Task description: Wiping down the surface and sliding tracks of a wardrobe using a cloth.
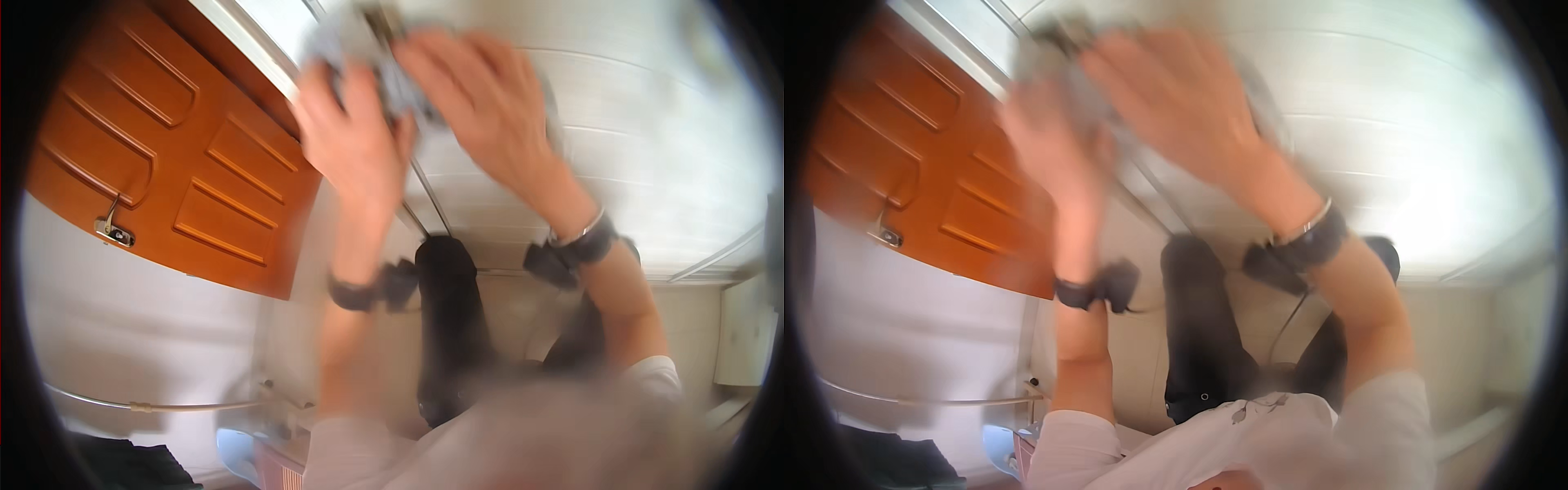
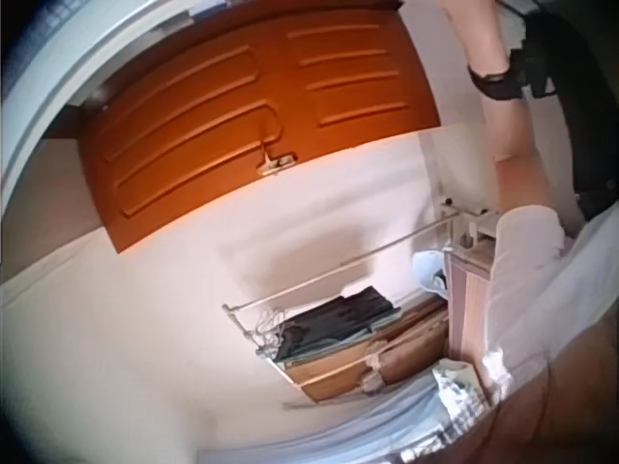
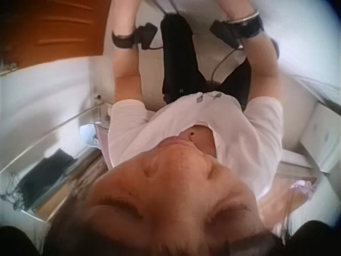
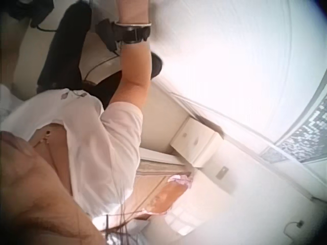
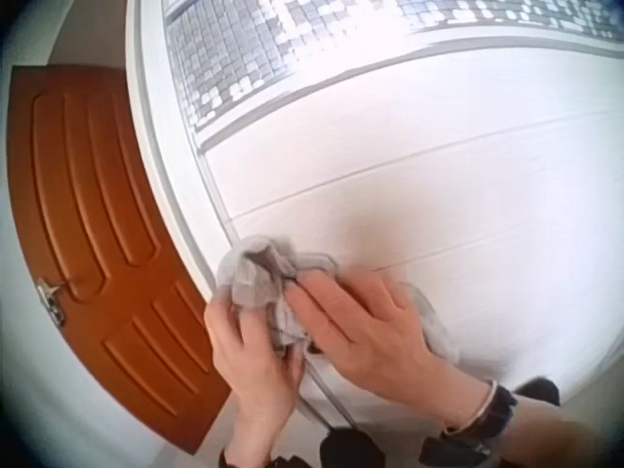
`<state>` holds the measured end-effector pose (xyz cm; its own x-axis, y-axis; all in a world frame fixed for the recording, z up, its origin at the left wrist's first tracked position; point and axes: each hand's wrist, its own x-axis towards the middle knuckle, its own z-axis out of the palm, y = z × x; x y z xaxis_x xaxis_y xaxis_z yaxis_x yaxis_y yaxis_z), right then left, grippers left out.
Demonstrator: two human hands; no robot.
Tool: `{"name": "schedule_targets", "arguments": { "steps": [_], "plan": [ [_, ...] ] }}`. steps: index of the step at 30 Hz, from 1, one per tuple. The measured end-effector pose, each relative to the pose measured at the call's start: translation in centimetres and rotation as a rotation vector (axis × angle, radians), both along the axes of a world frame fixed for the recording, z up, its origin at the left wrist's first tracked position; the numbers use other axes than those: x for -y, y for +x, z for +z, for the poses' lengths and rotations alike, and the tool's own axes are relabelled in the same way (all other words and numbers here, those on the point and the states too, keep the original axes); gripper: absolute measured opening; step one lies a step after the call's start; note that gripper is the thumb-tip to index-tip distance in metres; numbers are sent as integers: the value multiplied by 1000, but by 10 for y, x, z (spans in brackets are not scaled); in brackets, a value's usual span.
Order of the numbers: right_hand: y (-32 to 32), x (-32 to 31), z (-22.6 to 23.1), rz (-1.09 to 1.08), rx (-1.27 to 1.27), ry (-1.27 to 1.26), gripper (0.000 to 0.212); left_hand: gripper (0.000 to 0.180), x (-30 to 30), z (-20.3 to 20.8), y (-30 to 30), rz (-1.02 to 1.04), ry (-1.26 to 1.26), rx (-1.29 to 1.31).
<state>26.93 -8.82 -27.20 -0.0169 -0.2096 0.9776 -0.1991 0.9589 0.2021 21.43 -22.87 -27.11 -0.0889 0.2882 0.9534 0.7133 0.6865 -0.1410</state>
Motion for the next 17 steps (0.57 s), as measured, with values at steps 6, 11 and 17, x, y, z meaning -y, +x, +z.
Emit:
{"name": "schedule_targets", "arguments": {
  "steps": [6, 11, 17],
  "plan": [
    [43, -1, -215, 86, 666, 9, 41, 58, 18, -213, 33, 83, -361, 362],
    [69, -6, -228, 250, 984, -326, 48, 54, 15, -202, 52, -69, -379, 823],
    [85, -53, -69, 131, 333, -100, 54, 58, -8, -67, 69, -312, 7, 281]
  ]
}}
